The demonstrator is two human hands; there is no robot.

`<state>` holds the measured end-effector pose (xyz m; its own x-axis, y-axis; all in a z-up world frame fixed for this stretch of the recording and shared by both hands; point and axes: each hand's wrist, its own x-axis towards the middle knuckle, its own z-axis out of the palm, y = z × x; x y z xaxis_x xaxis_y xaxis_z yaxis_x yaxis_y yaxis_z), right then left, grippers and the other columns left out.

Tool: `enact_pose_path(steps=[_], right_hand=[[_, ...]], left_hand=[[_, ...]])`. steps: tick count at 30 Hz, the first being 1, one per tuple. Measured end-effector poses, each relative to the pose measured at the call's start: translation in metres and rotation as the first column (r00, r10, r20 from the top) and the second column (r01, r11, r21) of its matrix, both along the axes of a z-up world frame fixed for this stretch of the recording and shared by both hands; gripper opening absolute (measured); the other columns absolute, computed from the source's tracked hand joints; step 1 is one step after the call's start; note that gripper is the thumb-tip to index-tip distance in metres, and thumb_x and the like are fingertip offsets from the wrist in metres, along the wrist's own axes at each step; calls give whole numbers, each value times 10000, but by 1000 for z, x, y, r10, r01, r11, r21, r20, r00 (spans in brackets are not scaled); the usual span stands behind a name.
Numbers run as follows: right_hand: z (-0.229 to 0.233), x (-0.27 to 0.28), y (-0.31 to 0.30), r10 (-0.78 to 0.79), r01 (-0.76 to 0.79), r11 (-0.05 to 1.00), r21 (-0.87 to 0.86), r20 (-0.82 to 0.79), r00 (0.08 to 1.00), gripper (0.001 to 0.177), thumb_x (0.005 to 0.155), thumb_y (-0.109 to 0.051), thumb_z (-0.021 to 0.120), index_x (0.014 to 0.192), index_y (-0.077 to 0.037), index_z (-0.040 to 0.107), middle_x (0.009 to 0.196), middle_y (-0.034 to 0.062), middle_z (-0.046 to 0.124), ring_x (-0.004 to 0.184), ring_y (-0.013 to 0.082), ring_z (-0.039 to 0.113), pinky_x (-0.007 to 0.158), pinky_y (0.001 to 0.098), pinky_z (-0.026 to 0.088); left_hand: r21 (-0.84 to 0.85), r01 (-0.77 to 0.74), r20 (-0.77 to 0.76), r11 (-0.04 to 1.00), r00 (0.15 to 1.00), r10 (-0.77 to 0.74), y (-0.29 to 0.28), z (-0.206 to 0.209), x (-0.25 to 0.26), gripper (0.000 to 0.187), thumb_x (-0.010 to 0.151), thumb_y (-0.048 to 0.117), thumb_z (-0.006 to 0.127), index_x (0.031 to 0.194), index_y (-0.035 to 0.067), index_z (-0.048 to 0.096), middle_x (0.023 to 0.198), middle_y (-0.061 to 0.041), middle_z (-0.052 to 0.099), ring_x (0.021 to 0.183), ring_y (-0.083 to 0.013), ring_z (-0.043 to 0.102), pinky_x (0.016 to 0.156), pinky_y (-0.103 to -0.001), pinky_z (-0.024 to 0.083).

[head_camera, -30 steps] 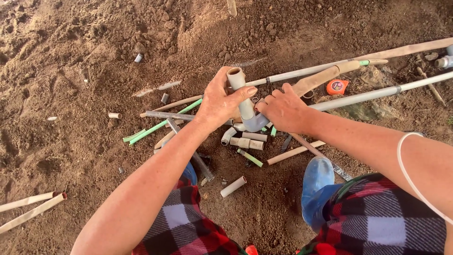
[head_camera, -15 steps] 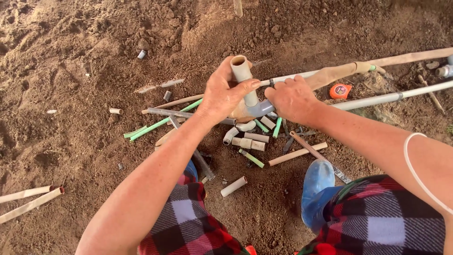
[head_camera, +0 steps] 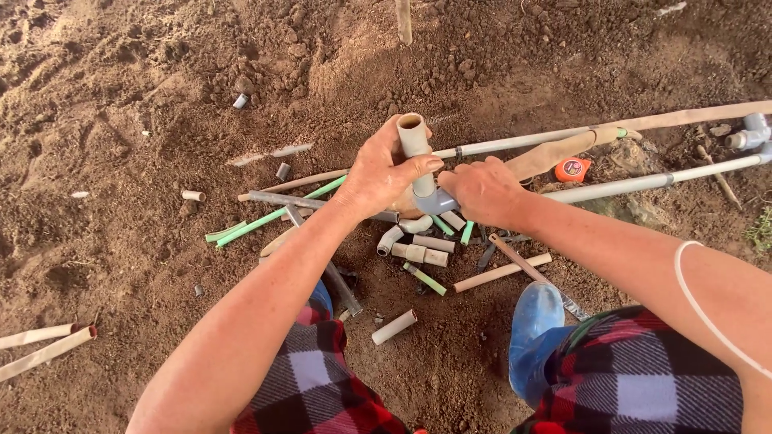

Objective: Connecting various PVC pipe segments and fittings while sitting on the ground.

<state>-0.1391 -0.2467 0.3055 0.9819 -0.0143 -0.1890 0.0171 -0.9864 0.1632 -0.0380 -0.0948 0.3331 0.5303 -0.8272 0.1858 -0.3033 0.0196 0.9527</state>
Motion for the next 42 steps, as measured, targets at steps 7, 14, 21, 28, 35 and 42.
enact_pose_path(steps=[7, 14, 21, 28, 35, 42], right_hand=[[-33, 12, -14, 12, -12, 1000, -1, 45, 999, 96, 920, -142, 494, 896, -149, 587, 719, -37, 536, 644, 118, 574, 628, 265, 429], [-23, 13, -9, 12, -15, 996, 92, 33, 999, 90, 862, -85, 501, 899, -126, 572, 723, 6, 557, 661, 169, 610, 624, 296, 436], [-29, 13, -11, -89, 92, 961, 259, -21, 996, 188, 931, -91, 507, 836, -137, 662, 655, 52, 650, 467, 133, 498, 548, 290, 408], [-41, 15, -22, 46, -49, 996, 76, 35, 998, 85, 856, -55, 568, 856, -100, 641, 631, 67, 628, 383, 110, 508, 333, 218, 378], [-20, 28, -35, 3, -4, 1000, -8, -60, 998, 76, 790, -127, 638, 859, -157, 641, 707, 29, 659, 556, 155, 597, 564, 297, 486], [-18, 81, -58, -88, 84, 995, -59, -70, 994, 319, 782, -354, 667, 973, -107, 599, 815, 90, 708, 754, 284, 689, 674, 391, 524]], left_hand=[[242, -59, 85, 968, 996, 39, 0, -13, -5, 425, 794, 347, 733, 1056, 58, 565, 982, -178, 635, 974, -327, 650, 884, -467, 501], [191, -70, 127, 979, 991, 46, -4, 6, -16, 503, 798, 367, 720, 1123, 36, 525, 1067, -242, 603, 1060, -418, 598, 932, -558, 466], [106, -96, 86, 990, 993, 87, -14, -6, -9, 434, 723, 122, 745, 1088, 122, 510, 1037, -46, 629, 974, -188, 643, 913, -437, 543], [46, -106, 190, 993, 977, 95, -5, -11, 0, 553, 757, 152, 758, 1199, 104, 429, 997, -18, 619, 826, -121, 653, 811, -313, 600], [111, -99, 248, 989, 966, 69, 1, -12, 9, 346, 788, 149, 706, 1048, 62, 495, 1022, -111, 674, 941, -213, 690, 808, -336, 604], [328, -235, 294, 915, 946, 137, -30, -23, 65, 325, 796, 159, 679, 1057, 85, 500, 1043, -85, 695, 918, -184, 710, 812, -284, 618]])
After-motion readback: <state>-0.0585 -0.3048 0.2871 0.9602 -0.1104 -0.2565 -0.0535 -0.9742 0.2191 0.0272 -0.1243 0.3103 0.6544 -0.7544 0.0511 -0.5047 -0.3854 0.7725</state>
